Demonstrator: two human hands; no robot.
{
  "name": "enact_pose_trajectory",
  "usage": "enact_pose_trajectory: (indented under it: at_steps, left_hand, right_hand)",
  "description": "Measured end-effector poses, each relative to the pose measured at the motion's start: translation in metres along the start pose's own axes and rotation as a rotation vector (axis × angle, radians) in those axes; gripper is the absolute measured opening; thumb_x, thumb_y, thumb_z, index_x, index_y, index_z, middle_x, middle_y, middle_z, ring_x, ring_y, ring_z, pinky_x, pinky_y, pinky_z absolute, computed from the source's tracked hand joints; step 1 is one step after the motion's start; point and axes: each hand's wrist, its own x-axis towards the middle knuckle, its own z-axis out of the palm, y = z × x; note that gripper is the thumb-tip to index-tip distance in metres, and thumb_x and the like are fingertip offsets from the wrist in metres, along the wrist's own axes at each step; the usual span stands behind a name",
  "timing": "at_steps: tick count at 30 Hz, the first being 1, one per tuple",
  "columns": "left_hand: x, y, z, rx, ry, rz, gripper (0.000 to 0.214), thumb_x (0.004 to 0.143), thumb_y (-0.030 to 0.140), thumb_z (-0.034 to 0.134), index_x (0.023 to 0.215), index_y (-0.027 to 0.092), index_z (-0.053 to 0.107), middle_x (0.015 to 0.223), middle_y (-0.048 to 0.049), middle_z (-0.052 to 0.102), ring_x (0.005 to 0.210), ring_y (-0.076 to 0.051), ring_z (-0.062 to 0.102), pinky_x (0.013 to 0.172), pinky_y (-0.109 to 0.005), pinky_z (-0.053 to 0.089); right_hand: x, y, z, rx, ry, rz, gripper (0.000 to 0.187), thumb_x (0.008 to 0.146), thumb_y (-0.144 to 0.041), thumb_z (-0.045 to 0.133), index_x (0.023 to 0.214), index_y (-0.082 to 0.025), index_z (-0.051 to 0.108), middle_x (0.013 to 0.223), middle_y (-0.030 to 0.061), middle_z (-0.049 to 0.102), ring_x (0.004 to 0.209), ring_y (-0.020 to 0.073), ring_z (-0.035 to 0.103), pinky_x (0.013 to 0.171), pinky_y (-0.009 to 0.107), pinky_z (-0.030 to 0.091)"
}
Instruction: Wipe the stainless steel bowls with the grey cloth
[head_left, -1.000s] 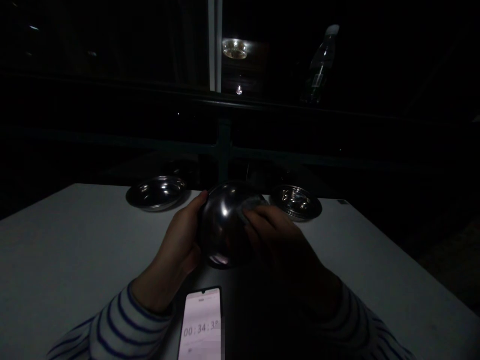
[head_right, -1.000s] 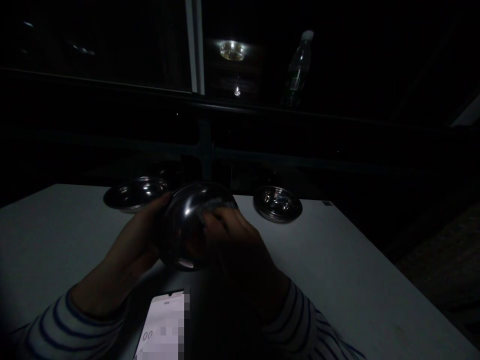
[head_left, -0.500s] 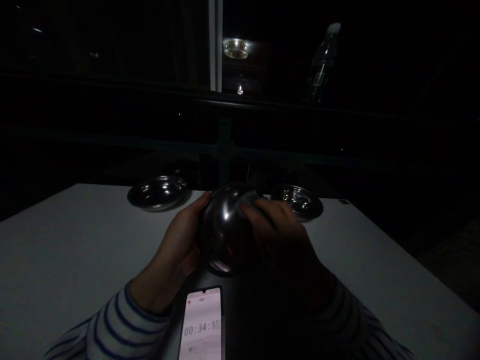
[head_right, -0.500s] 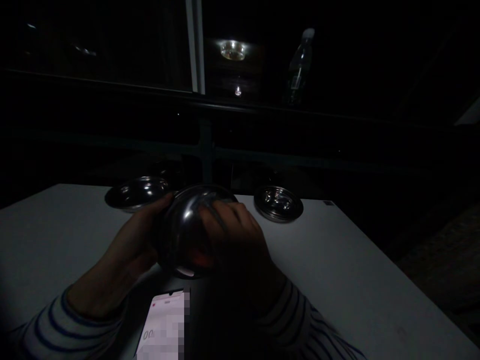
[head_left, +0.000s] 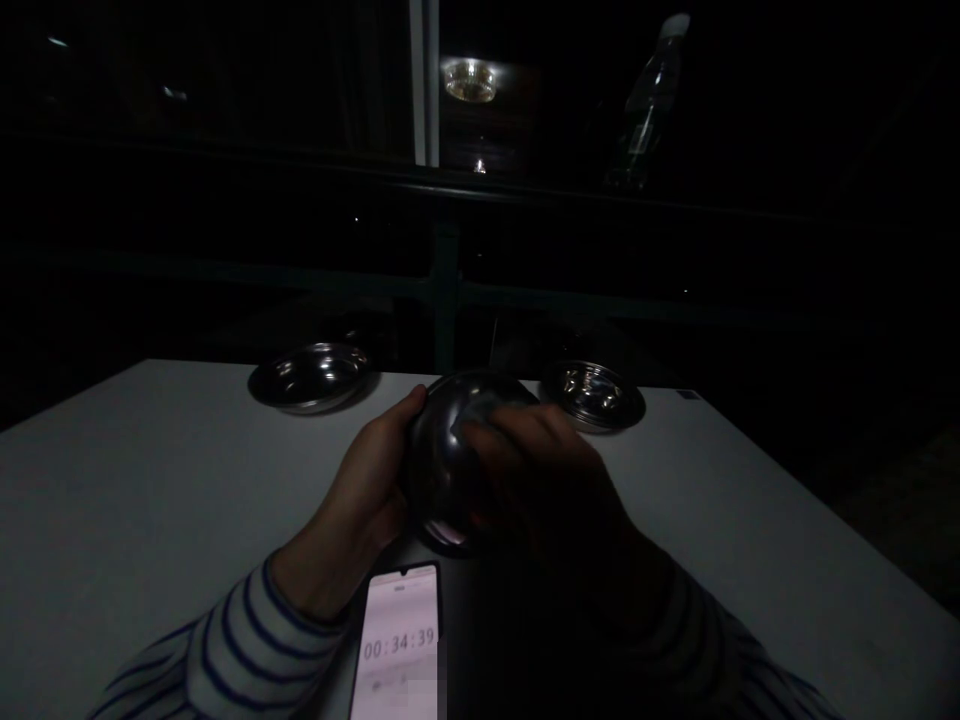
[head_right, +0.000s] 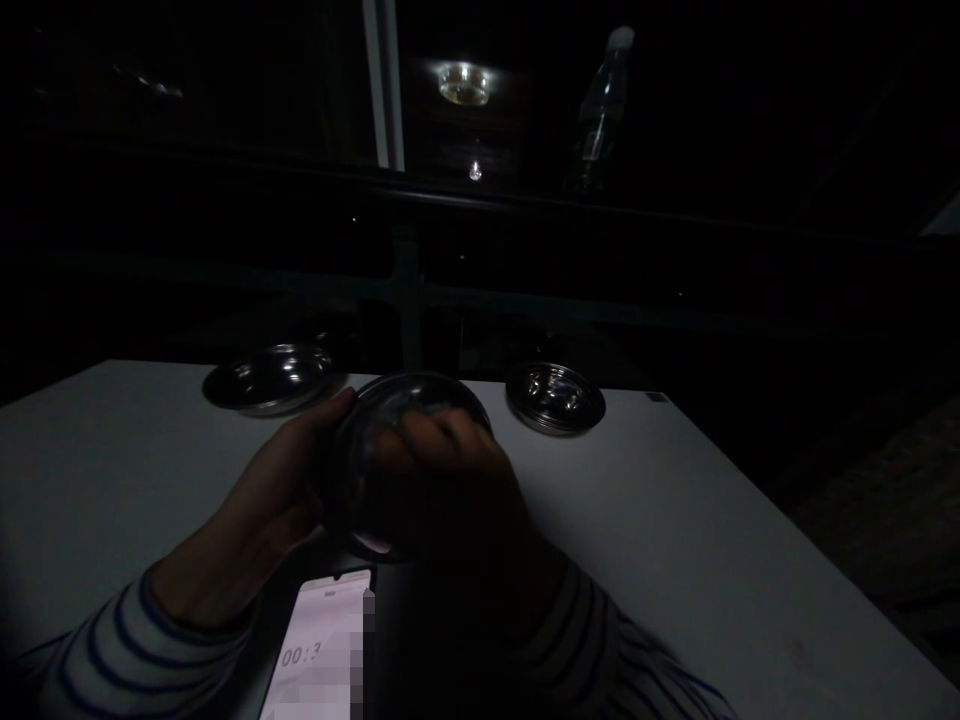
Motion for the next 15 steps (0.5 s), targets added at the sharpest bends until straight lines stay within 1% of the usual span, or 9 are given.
enact_pose_trajectory:
  at_steps: [2,3,4,6,8,9,12,13,15]
  left_hand:
    - [0.001,0.001,-0.001,-0.028,0.018,0.04,0.021,0.081,0.023,0.05,0.066,0.014,0.06,0.05,-0.0016,0.062,0.04,-0.012,0.056,0.037,-0.021,0.044]
    - [0.002,0.001,-0.001,-0.034,0.026,0.053,0.02,0.081,0.022,0.05,0.067,0.014,0.06,0.051,-0.0014,0.062,0.04,-0.012,0.056,0.037,-0.02,0.044]
    - [0.002,0.002,-0.002,-0.034,0.029,0.053,0.019,0.081,0.022,0.05,0.067,0.014,0.06,0.052,-0.0015,0.063,0.041,-0.012,0.057,0.037,-0.021,0.045]
    - [0.003,0.001,-0.003,-0.028,0.026,0.032,0.02,0.081,0.023,0.05,0.067,0.014,0.06,0.052,-0.002,0.063,0.041,-0.013,0.058,0.038,-0.022,0.045]
    - [0.005,0.0,-0.004,-0.025,0.013,0.013,0.02,0.081,0.024,0.05,0.068,0.014,0.06,0.052,-0.0021,0.062,0.041,-0.013,0.057,0.038,-0.022,0.045]
    - [0.005,0.0,-0.004,-0.029,0.008,0.015,0.02,0.081,0.024,0.049,0.068,0.014,0.06,0.051,-0.002,0.062,0.041,-0.013,0.057,0.038,-0.023,0.045]
    - [0.006,0.0,-0.005,-0.058,0.009,0.065,0.018,0.081,0.022,0.048,0.07,0.014,0.06,0.053,-0.0016,0.062,0.044,-0.013,0.058,0.041,-0.022,0.047]
    - [0.006,0.0,-0.005,-0.066,0.014,0.078,0.019,0.082,0.022,0.048,0.069,0.014,0.06,0.053,-0.0017,0.063,0.044,-0.013,0.058,0.041,-0.022,0.047]
    - [0.005,0.0,-0.004,-0.067,0.011,0.064,0.022,0.082,0.023,0.047,0.068,0.014,0.06,0.053,-0.002,0.063,0.044,-0.013,0.058,0.041,-0.022,0.046]
  right_hand:
    - [-0.001,-0.004,0.001,0.034,0.021,-0.095,0.021,0.085,-0.021,0.046,0.101,-0.016,0.059,0.095,0.0042,0.063,0.08,0.0183,0.049,0.063,0.031,0.041]
    - [-0.001,-0.004,0.001,0.036,0.029,-0.105,0.021,0.086,-0.02,0.046,0.101,-0.016,0.059,0.095,0.0037,0.063,0.08,0.018,0.049,0.064,0.031,0.041]
    - [-0.001,-0.003,0.001,0.028,0.029,-0.083,0.021,0.086,-0.02,0.045,0.102,-0.016,0.058,0.097,0.004,0.063,0.082,0.0182,0.049,0.065,0.031,0.041]
    - [0.0,0.0,-0.001,0.007,0.009,0.005,0.024,0.086,-0.021,0.046,0.106,-0.015,0.057,0.103,0.0057,0.061,0.086,0.0195,0.048,0.066,0.031,0.041]
    - [0.001,0.001,-0.002,0.001,-0.034,0.056,0.024,0.086,-0.021,0.046,0.107,-0.015,0.057,0.103,0.0065,0.061,0.086,0.0203,0.048,0.065,0.031,0.041]
    - [0.0,0.0,-0.003,0.007,-0.053,0.031,0.023,0.086,-0.021,0.046,0.105,-0.016,0.057,0.101,0.0058,0.061,0.084,0.0199,0.048,0.064,0.031,0.041]
    - [-0.001,-0.008,0.0,0.037,-0.048,-0.136,0.019,0.087,-0.019,0.043,0.097,-0.018,0.059,0.092,0.0026,0.062,0.075,0.0179,0.047,0.06,0.032,0.039]
    - [-0.001,-0.009,0.001,0.04,-0.034,-0.156,0.019,0.087,-0.018,0.042,0.097,-0.018,0.059,0.092,0.0022,0.062,0.075,0.0177,0.048,0.059,0.032,0.039]
    - [0.0,-0.008,0.002,0.035,-0.009,-0.104,0.02,0.087,-0.021,0.044,0.102,-0.017,0.057,0.097,0.0033,0.062,0.08,0.0183,0.048,0.061,0.032,0.039]
